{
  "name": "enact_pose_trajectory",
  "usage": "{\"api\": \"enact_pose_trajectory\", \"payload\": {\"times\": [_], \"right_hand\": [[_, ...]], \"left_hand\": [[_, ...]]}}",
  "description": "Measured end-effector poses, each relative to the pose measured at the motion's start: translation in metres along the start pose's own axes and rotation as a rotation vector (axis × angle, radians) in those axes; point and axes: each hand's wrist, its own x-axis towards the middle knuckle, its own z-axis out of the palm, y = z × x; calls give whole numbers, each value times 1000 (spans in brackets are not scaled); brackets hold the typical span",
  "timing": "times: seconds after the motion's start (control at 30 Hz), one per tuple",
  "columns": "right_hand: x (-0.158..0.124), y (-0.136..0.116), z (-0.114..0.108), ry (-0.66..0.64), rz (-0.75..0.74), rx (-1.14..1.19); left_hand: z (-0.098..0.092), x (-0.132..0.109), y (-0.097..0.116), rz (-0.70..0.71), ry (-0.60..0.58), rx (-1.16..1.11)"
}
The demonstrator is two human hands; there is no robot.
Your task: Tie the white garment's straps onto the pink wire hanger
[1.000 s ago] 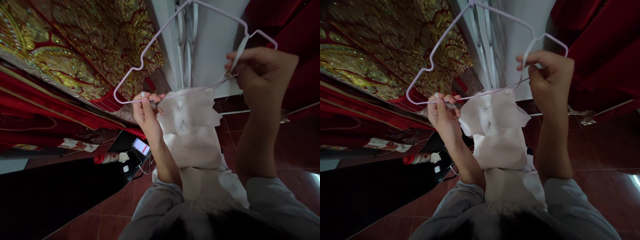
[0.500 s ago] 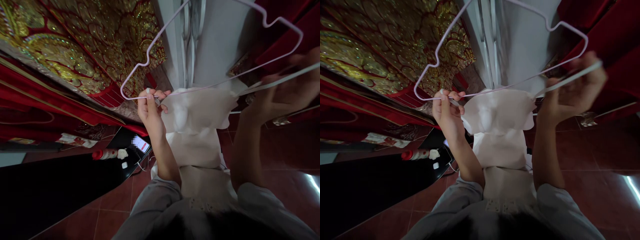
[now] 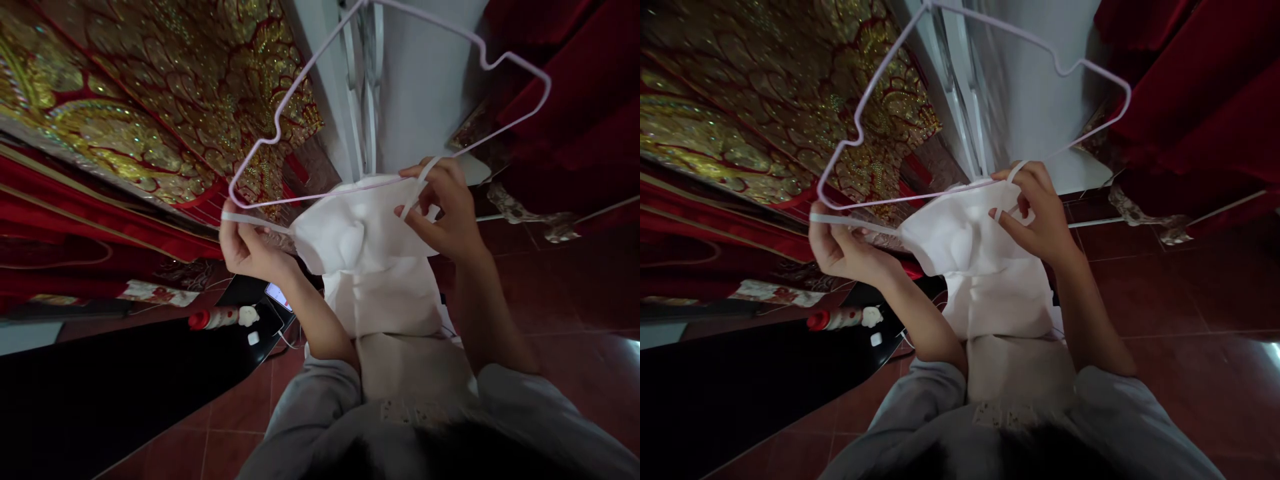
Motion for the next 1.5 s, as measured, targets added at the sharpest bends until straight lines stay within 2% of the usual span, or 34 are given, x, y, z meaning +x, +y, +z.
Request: {"api": "enact_pose_trajectory", "payload": {"times": [0.03, 0.1, 0.2, 0.3, 0.37, 0.43, 0.5, 0.57, 0.63, 0.7, 0.8, 0.83, 0.9, 0.97, 1.03, 1.07, 1.1, 1.17, 1.27, 1.33, 1.5], "right_hand": [[0, 0, 0, 2, 5, 2], [1, 0, 1, 6, 17, 17], [0, 0, 1, 29, 39, 36], [-2, -1, 3, 63, 52, 34], [-2, -3, 4, 78, 60, 37], [-1, -5, 4, 94, 72, 39], [-1, -6, 4, 90, 92, 29], [-1, -4, 3, 82, 105, 14], [-1, -1, 4, 76, 90, 10], [-3, 0, 8, 74, 59, 12], [-5, -5, 13, 38, 56, 2], [-6, -7, 14, 27, 61, 3], [-5, -8, 12, 44, 41, 1], [-2, 3, 2, 177, -23, -23], [4, 25, -13, 455, -99, -22], [8, 39, -22, 678, -124, 62], [13, 52, -31, 810, -143, 137], [24, 74, -49, 797, -167, 163], [41, 84, -69, 607, -101, 136], [51, 79, -77, 498, -81, 105], [73, 52, -85, 337, -111, -28]], "left_hand": [[-1, 6, -2, 63, -59, -10], [-1, 18, -5, 181, -277, -50], [6, 35, -1, 218, -618, -23], [20, 46, 16, 163, -801, 69], [31, 50, 28, 163, -844, 117], [39, 53, 33, 184, -857, 146], [44, 57, 27, 154, -852, 148], [43, 59, 13, 45, -816, 119], [39, 56, -4, -88, -707, 26], [33, 43, -16, -221, -555, -111], [28, 10, -15, -435, -401, -280], [28, -2, -11, -497, -419, -304], [28, -22, -1, -504, -452, -288], [29, -35, 7, -466, -479, -251], [30, -39, 11, -443, -493, -232], [30, -38, 11, -442, -499, -230], [30, -37, 11, -444, -502, -230], [29, -35, 10, -449, -504, -224], [29, -36, 10, -439, -483, -241], [30, -38, 11, -422, -464, -259], [29, -38, 16, -374, -446, -274]]}}
